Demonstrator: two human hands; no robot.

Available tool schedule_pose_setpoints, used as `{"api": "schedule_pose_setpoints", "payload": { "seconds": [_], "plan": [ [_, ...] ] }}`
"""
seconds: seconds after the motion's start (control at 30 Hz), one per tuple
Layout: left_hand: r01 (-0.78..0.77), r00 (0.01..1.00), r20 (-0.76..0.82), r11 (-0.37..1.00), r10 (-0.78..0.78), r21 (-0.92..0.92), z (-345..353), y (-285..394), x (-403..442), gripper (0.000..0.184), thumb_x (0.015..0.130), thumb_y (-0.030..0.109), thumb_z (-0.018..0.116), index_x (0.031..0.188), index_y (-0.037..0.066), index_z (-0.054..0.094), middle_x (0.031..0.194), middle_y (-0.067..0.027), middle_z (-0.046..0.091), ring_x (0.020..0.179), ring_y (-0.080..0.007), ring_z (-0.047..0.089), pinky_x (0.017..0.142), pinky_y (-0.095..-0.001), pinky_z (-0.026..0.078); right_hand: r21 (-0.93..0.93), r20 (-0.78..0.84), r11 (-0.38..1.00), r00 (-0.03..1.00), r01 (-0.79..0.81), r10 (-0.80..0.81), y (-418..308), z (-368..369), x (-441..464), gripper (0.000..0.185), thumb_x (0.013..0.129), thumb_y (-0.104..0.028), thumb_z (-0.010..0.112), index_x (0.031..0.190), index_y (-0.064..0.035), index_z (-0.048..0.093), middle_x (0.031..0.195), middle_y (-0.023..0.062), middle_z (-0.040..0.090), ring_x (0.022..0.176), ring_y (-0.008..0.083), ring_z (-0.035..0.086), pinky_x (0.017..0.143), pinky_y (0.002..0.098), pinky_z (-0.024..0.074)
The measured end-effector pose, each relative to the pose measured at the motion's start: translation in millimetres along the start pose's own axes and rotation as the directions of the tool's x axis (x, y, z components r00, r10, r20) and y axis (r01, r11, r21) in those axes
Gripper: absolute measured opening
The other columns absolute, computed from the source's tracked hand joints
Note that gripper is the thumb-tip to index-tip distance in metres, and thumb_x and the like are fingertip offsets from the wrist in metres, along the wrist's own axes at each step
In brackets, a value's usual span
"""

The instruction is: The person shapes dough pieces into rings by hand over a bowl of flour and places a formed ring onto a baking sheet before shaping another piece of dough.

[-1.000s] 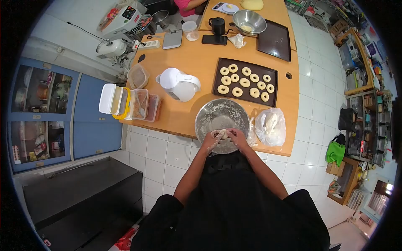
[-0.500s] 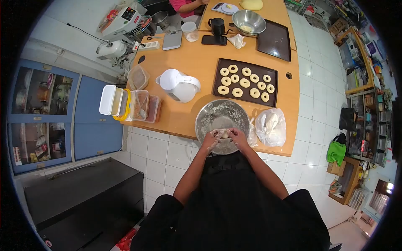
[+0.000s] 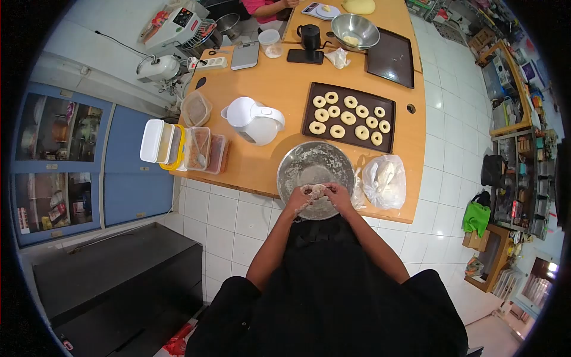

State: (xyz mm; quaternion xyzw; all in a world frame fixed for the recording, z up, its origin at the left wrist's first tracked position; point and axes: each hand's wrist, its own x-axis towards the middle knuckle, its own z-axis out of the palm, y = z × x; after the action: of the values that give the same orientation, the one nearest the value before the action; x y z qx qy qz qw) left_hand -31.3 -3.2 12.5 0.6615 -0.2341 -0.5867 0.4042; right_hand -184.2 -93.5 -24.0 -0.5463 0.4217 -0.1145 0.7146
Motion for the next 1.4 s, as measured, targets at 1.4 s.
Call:
{"api": "schedule_pose_setpoints", "payload": {
  "seconds": [1.4],
  "plan": [
    [-0.069, 0.997, -0.041, 0.996, 0.071, 0.064, -1.7, -14.5, 4.5, 0.027, 0.082, 0.018, 0.063, 0.098, -0.004, 0.064, 0.086, -0.007, 0.067, 0.077, -0.0119, 0.061, 0.068, -0.0259, 0.047, -0.006, -0.037, 0.995, 0.994, -0.104, 0.104, -15.6, 7.1, -11.9, 0.022, 0.089, -0.023, 0.059, 0.097, -0.0036, 0.064, 0.083, -0.0006, 0.063, 0.071, 0.0073, 0.055, 0.06, 0.0235, 0.0439]
  ]
}}
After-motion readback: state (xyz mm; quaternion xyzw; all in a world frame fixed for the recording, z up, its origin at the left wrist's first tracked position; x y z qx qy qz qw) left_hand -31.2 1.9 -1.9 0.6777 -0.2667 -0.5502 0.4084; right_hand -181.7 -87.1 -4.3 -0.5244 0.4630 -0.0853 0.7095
